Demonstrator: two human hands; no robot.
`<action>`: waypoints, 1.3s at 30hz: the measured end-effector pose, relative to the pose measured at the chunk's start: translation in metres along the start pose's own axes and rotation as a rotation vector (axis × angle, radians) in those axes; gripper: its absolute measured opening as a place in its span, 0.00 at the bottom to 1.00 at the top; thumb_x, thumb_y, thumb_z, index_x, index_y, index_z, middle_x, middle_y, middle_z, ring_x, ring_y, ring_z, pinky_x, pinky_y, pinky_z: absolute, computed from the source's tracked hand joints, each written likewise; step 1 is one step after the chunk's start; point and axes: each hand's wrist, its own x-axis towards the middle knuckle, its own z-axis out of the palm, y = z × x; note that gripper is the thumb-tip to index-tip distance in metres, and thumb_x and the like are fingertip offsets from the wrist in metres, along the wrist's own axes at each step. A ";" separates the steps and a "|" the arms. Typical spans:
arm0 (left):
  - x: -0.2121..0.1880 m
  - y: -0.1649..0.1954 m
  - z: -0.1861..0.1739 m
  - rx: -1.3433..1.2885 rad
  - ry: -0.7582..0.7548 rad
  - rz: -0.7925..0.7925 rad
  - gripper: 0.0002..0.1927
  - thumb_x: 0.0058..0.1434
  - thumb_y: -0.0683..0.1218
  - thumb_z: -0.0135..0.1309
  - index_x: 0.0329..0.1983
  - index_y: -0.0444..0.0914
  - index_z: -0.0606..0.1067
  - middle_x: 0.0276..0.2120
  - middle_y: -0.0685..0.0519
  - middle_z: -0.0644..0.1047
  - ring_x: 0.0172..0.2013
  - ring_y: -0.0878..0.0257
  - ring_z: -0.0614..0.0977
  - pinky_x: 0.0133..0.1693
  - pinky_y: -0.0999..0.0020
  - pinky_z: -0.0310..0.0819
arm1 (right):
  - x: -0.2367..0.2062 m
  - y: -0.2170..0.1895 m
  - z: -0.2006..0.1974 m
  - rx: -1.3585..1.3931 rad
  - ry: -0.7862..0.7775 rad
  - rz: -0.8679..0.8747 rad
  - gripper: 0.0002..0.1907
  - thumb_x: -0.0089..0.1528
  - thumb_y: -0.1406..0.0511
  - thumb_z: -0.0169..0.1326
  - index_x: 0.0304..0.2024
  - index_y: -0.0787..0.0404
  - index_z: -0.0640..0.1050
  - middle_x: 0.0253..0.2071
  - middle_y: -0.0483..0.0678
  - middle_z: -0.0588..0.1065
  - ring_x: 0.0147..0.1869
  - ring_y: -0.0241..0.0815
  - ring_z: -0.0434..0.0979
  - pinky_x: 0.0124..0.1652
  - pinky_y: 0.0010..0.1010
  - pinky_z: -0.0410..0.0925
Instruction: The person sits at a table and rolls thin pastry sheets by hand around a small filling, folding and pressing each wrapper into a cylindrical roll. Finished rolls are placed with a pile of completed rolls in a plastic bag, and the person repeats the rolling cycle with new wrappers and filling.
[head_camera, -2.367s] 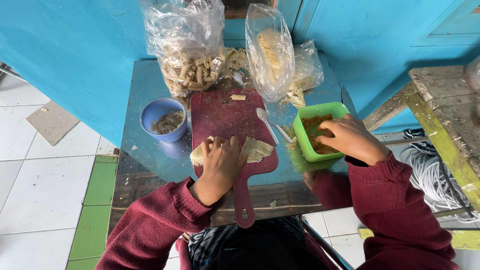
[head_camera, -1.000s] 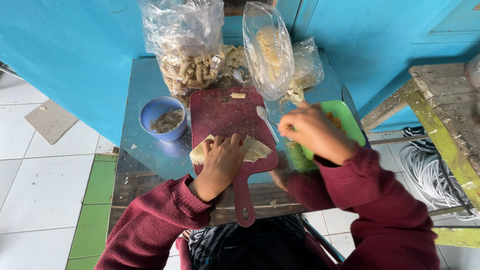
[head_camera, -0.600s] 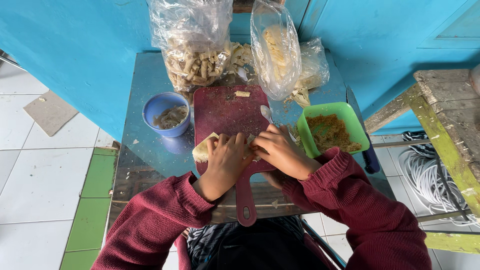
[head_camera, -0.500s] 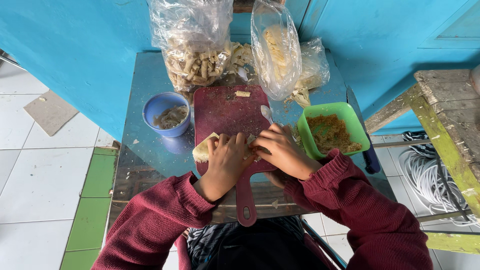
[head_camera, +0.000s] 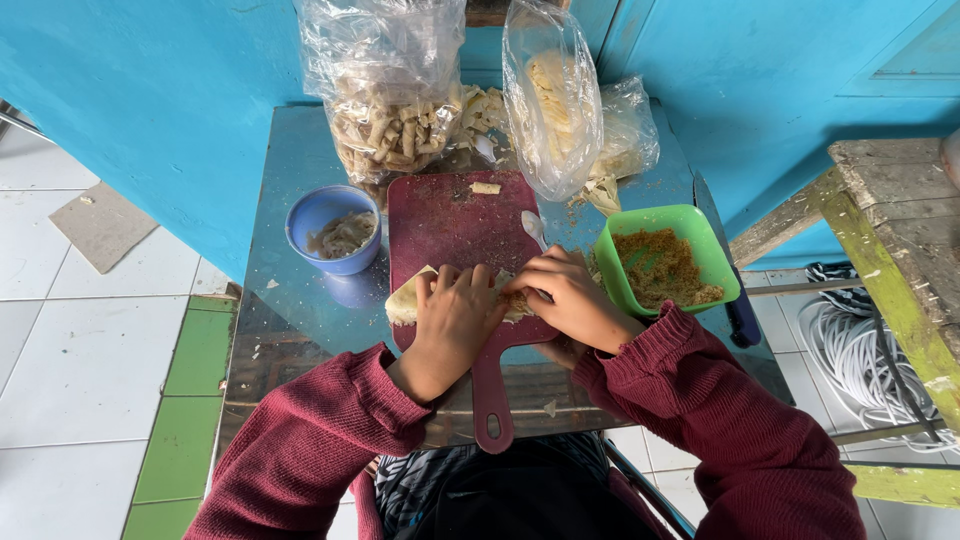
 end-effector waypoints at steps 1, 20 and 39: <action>0.000 0.000 0.000 -0.012 0.008 0.012 0.23 0.53 0.59 0.64 0.44 0.41 0.74 0.35 0.55 0.78 0.41 0.56 0.77 0.46 0.54 0.62 | -0.001 -0.001 0.000 0.013 -0.006 -0.001 0.11 0.55 0.72 0.59 0.39 0.56 0.84 0.38 0.41 0.78 0.48 0.44 0.72 0.52 0.39 0.60; 0.002 -0.004 -0.016 -0.172 -0.070 -0.032 0.13 0.61 0.52 0.59 0.42 0.41 0.73 0.31 0.57 0.80 0.41 0.56 0.79 0.48 0.54 0.63 | 0.003 -0.008 0.003 -0.008 0.072 -0.060 0.06 0.56 0.64 0.65 0.32 0.56 0.80 0.39 0.41 0.73 0.50 0.44 0.70 0.52 0.40 0.59; 0.004 0.004 -0.017 -0.226 -0.015 0.060 0.10 0.62 0.49 0.57 0.43 0.42 0.73 0.32 0.54 0.81 0.42 0.55 0.81 0.50 0.55 0.65 | -0.012 -0.008 -0.014 -0.405 0.048 0.108 0.09 0.55 0.63 0.64 0.33 0.58 0.77 0.36 0.47 0.71 0.46 0.49 0.70 0.46 0.41 0.64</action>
